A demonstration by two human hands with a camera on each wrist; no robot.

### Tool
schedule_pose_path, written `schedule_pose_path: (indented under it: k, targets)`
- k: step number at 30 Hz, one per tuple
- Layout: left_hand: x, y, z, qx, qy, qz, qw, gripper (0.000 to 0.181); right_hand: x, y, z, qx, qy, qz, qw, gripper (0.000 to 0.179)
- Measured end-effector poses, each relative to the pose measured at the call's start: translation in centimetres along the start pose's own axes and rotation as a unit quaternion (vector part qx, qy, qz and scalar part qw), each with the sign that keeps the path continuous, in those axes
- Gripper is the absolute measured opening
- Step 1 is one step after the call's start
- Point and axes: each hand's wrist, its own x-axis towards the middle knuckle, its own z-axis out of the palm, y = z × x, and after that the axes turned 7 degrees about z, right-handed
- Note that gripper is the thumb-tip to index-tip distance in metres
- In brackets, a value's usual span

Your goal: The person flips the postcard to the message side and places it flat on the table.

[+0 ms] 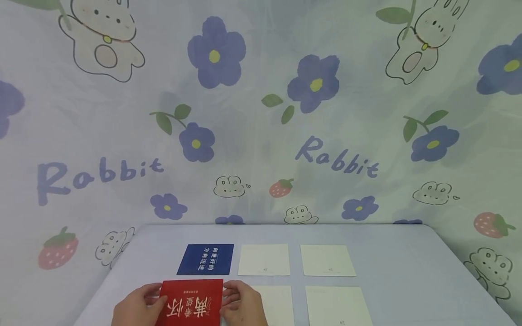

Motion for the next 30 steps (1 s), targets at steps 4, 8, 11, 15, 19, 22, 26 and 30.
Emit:
schedule_pose_path:
  k: [4, 8, 11, 15, 19, 22, 26, 30]
  targets:
    - [0.0, -0.1, 0.0, -0.015, -0.002, 0.001, 0.9999, 0.054, 0.0, 0.1, -0.1, 0.003, 0.000, -0.019, 0.9998, 0.037]
    - [0.1, -0.2, 0.0, -0.020, 0.005, 0.010, 0.9997, 0.052, 0.0, 0.1, -0.1, 0.008, 0.005, -0.026, 0.9996, 0.037]
    - [0.1, -0.2, -0.2, -0.018, 0.010, 0.018, 0.9996, 0.050, 0.0, 0.1, -0.1, 0.003, 0.012, -0.028, 0.9995, 0.034]
    - [0.2, -0.3, -0.4, -0.018, 0.013, 0.024, 0.9995, 0.050, 0.1, 0.2, -0.2, -0.003, 0.017, -0.032, 0.9993, 0.028]
    - [0.2, -0.4, -0.5, -0.017, 0.014, 0.025, 0.9994, 0.048, 0.2, 0.3, -0.4, -0.002, 0.016, -0.039, 0.9991, 0.025]
    - [0.2, -0.3, -0.6, -0.024, 0.008, 0.025, 0.9994, 0.047, 0.1, 0.3, -0.5, -0.004, 0.017, -0.043, 0.9989, 0.025]
    - [0.3, -0.3, -0.7, -0.034, 0.003, 0.020, 0.9992, 0.046, 0.1, 0.2, -0.6, -0.002, 0.020, -0.049, 0.9986, 0.025]
    - [0.3, -0.4, -1.0, -0.039, -0.002, 0.011, 0.9992, 0.048, 0.0, 0.1, -0.6, -0.003, 0.022, -0.049, 0.9985, 0.025]
